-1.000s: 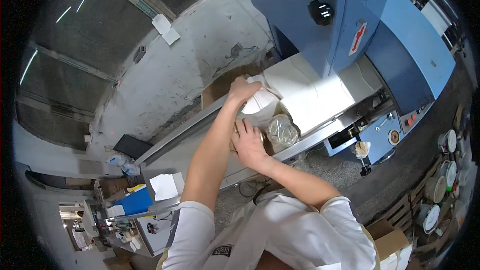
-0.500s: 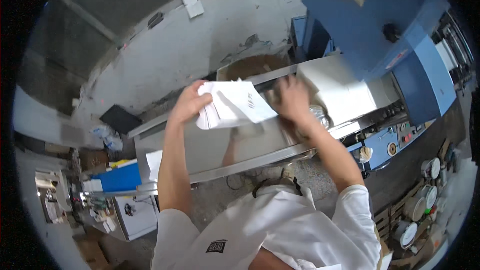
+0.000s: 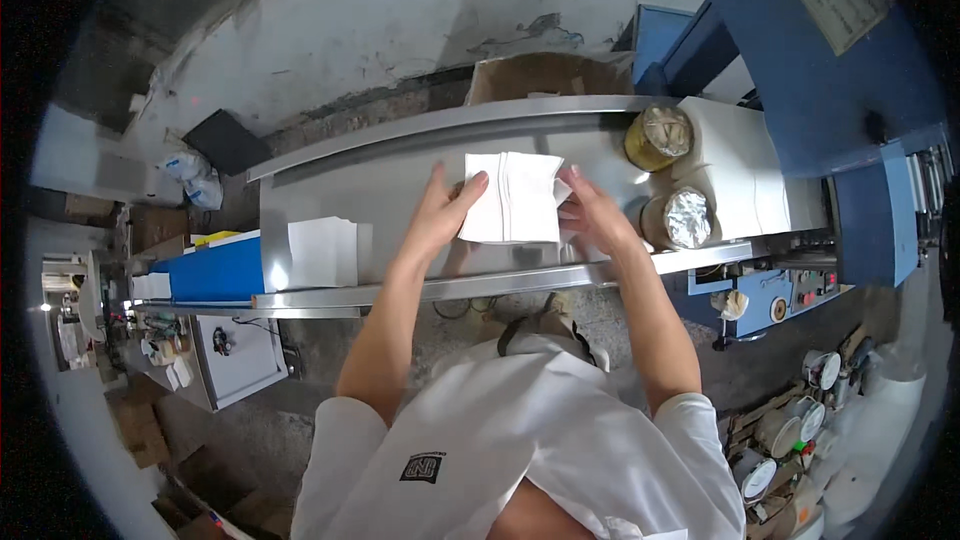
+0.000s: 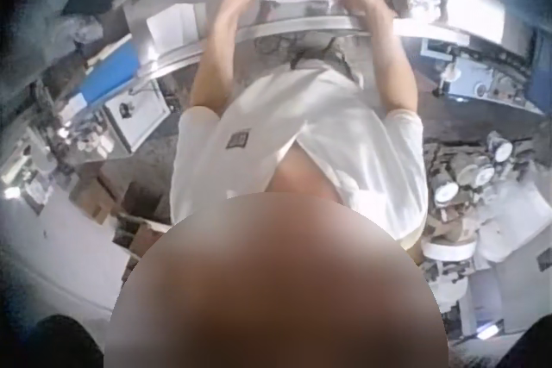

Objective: Picking up paper blocks from a machine output and placing them onto a conveyor belt in an organized manner.

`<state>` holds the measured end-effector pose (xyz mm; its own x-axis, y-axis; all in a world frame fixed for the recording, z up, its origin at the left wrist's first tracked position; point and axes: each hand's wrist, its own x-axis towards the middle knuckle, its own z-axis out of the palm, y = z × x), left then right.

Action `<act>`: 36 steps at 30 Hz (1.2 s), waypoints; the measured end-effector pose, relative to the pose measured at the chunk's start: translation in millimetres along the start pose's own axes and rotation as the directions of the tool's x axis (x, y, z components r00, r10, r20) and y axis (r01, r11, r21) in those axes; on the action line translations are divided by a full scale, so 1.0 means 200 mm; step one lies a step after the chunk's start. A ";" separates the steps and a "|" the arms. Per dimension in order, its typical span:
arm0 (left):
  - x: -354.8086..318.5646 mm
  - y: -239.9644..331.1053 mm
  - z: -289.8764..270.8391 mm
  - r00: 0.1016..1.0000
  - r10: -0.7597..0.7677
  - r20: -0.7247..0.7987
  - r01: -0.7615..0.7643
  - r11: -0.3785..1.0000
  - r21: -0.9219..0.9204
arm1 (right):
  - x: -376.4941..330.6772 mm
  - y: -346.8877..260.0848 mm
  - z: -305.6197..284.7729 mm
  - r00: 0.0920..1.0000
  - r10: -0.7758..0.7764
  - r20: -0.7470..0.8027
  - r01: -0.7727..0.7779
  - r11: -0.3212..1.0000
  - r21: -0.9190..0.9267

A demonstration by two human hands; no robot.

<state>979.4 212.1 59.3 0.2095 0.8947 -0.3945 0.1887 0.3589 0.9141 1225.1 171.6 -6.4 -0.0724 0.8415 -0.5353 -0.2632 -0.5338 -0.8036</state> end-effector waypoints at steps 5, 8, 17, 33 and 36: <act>-0.02 -0.16 -0.01 0.997 0.056 0.060 -0.058 0.998 0.023 | -0.10 -0.03 0.10 0.999 0.033 -0.031 -0.036 0.994 -0.102; -0.01 -0.15 -0.02 0.993 -0.020 0.114 0.020 1.000 -0.004 | -0.14 -0.03 0.17 0.986 -0.160 -0.041 0.154 0.980 -0.127; -0.02 -0.15 0.02 0.994 0.087 0.062 -0.087 0.996 -0.012 | -0.17 -0.07 0.23 0.976 -0.214 -0.044 0.194 0.941 -0.278; -0.01 -0.06 0.17 0.962 0.271 -0.045 -0.201 0.806 0.556 | -0.16 -0.04 0.26 0.902 -0.432 0.003 0.393 0.818 -0.421; 0.03 -0.11 0.08 0.976 0.215 -0.014 -0.191 0.895 0.404 | -0.14 -0.01 0.21 0.894 -0.444 -0.052 0.366 0.794 -0.485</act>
<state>991.3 206.1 34.9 0.2315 0.9547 -0.1871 0.5161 0.0425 0.8555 1188.2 152.7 21.6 0.1023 0.9855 -0.1352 0.2310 -0.1557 -0.9604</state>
